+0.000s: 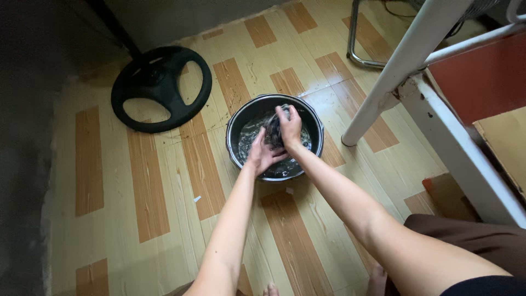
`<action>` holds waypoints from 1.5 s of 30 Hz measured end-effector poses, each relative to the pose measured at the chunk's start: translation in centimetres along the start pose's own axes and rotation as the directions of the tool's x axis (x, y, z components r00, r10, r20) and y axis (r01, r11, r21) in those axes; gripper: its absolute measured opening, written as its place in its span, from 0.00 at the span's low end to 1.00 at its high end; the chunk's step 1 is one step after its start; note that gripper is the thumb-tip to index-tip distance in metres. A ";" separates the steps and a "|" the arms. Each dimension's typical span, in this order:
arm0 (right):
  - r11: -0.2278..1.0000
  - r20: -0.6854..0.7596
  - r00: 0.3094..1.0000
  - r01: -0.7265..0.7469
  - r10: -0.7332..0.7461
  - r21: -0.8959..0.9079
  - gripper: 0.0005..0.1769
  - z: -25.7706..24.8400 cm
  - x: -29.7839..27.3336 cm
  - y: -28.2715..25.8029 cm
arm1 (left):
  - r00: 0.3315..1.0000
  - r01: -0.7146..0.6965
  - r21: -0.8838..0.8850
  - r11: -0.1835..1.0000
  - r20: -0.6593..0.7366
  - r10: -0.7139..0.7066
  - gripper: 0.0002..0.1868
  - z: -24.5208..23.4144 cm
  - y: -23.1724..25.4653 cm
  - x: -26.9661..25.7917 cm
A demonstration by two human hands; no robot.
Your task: The person reassembles a standing electric fan by attaching the front grille, securing it with a nut, and then wiping the fan head with a wet cloth. The person uses a cloth and a bucket of water to clean the fan after assembly.
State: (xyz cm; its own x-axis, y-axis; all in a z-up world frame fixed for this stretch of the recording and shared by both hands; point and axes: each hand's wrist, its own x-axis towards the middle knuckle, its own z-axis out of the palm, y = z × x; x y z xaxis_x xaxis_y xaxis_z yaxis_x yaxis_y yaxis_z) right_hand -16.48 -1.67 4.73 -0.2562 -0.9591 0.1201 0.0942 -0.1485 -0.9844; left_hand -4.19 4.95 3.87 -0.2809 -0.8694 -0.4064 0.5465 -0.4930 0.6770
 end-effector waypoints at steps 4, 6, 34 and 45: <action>0.912 0.132 0.911 0.363 -0.390 0.189 0.14 0.9 -3.5 -3.1 | 1.000 0.004 -0.223 0.975 -0.002 -0.004 0.46 -0.1 0.2 3.3; 0.956 0.222 0.930 0.290 -0.294 0.052 0.07 1.2 -4.5 -3.3 | 0.974 -0.133 -0.284 0.949 -0.214 0.072 0.41 -1.3 -0.2 6.5; 0.986 0.120 0.983 0.149 -0.139 -0.079 0.22 3.1 -3.5 1.0 | 0.455 -0.639 0.211 0.740 -0.672 0.585 0.16 -4.8 -2.5 12.4; 0.692 0.011 0.803 -0.521 0.596 0.501 0.12 3.2 1.1 11.5 | 0.352 -0.312 0.935 0.171 -0.053 0.935 0.03 1.6 0.9 3.9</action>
State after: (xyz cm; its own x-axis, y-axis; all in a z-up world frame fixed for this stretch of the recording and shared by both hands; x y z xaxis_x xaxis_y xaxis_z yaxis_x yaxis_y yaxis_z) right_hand -12.63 -5.25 -6.06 -0.1393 -0.8609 -0.4893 0.6800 0.2760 -0.6793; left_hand -6.07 1.09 3.85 0.4541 -0.7648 0.4571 -0.5566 0.1571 0.8158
